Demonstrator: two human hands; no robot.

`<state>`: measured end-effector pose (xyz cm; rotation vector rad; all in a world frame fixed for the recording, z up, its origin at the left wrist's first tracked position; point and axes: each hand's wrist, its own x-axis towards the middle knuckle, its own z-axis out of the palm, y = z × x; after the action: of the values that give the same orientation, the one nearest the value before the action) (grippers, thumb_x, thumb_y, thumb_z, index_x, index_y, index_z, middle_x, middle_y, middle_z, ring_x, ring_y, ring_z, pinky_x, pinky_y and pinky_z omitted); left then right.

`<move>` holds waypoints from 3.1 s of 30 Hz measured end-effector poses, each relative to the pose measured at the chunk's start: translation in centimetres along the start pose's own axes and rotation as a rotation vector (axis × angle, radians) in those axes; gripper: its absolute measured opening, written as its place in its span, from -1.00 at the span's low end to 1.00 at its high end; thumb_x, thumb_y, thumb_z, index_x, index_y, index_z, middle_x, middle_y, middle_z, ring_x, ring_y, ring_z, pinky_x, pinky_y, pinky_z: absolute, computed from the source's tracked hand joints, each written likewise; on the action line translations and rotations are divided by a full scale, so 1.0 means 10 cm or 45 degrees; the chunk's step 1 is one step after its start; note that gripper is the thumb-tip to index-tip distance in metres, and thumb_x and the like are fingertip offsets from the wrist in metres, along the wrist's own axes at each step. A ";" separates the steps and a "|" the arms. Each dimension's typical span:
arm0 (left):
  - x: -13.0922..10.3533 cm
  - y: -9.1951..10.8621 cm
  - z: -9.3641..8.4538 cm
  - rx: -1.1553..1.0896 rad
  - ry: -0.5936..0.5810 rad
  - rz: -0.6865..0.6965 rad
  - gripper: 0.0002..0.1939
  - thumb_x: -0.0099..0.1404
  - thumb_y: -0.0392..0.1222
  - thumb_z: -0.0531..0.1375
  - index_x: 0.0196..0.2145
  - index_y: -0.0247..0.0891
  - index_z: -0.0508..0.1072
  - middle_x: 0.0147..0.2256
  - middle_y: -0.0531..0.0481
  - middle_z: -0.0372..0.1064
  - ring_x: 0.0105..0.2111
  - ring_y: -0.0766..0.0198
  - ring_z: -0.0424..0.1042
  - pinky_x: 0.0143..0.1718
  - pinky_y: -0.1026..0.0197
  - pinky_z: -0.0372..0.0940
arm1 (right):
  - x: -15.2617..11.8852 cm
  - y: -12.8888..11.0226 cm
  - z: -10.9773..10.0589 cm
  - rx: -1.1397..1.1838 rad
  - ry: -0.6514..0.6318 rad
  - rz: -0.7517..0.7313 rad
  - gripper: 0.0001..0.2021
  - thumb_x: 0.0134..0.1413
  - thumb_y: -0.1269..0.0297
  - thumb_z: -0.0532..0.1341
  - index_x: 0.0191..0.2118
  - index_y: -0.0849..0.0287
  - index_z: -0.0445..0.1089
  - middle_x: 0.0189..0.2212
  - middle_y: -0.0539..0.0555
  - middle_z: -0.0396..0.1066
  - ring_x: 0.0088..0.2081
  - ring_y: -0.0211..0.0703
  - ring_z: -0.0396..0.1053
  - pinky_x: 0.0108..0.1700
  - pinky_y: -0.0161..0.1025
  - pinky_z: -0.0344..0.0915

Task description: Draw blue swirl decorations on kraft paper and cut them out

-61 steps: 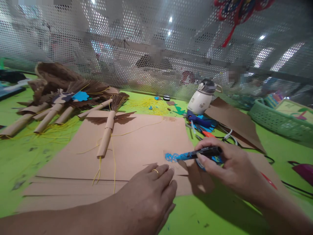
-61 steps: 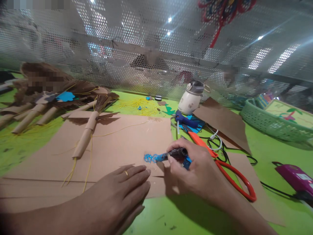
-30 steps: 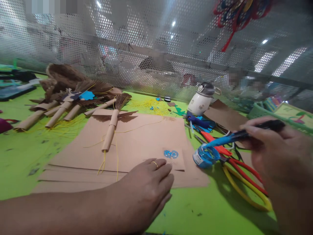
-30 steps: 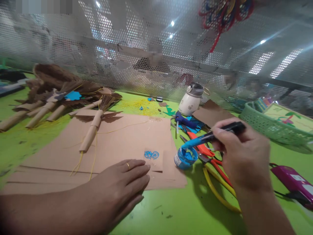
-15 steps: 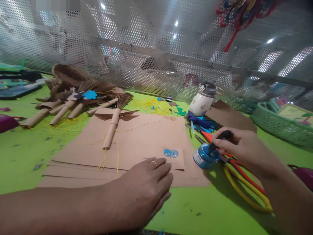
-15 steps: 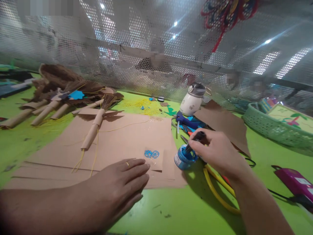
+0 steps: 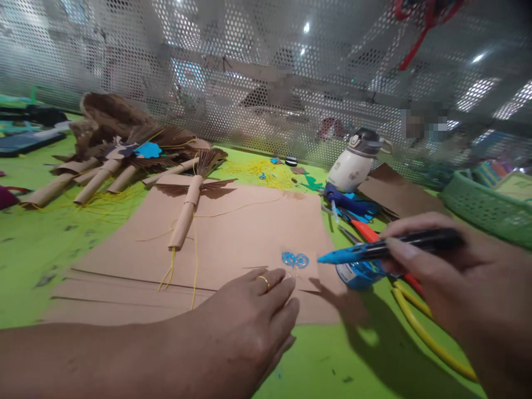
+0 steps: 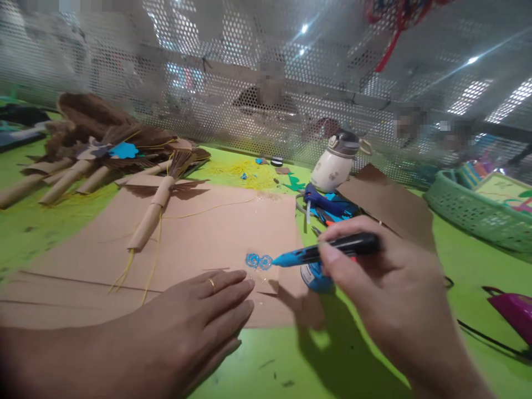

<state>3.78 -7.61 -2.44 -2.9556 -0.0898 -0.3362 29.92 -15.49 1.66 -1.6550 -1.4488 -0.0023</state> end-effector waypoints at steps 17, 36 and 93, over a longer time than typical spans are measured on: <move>0.03 0.00 -0.01 -0.016 -0.004 0.024 -0.77 0.28 -0.35 0.26 -0.10 -0.38 0.59 -0.01 -0.27 0.55 0.05 -0.14 0.49 0.19 -0.15 0.38 | -0.03 -0.16 0.27 -0.102 -0.267 -0.191 -0.91 0.21 0.29 0.25 -0.25 0.04 0.53 -0.43 -0.03 0.63 -0.48 -0.18 0.56 -0.48 -0.33 0.44; 0.01 0.00 0.01 0.011 0.020 0.014 -0.61 0.46 -0.36 -0.01 -0.07 -0.38 0.62 0.00 -0.23 0.56 0.06 -0.12 0.50 0.19 -0.17 0.41 | -0.11 -0.27 0.31 -0.017 -0.080 0.074 -0.92 0.15 0.21 0.25 -0.30 -0.02 0.51 -0.41 -0.07 0.59 -0.42 -0.18 0.49 -0.31 -0.24 0.38; -0.01 -0.01 0.00 0.062 0.047 0.047 -0.80 0.39 -0.31 0.17 -0.15 -0.34 0.60 0.02 -0.19 0.55 0.01 -0.09 0.50 0.12 -0.16 0.45 | -0.12 -0.30 0.35 0.058 -0.170 -0.065 -0.91 0.18 0.29 0.24 -0.32 0.02 0.50 -0.47 -0.10 0.53 -0.49 -0.28 0.42 -0.41 -0.34 0.36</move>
<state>3.71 -7.55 -2.49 -2.8978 -0.0383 -0.3780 25.31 -14.64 0.78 -1.6065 -1.5797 0.1135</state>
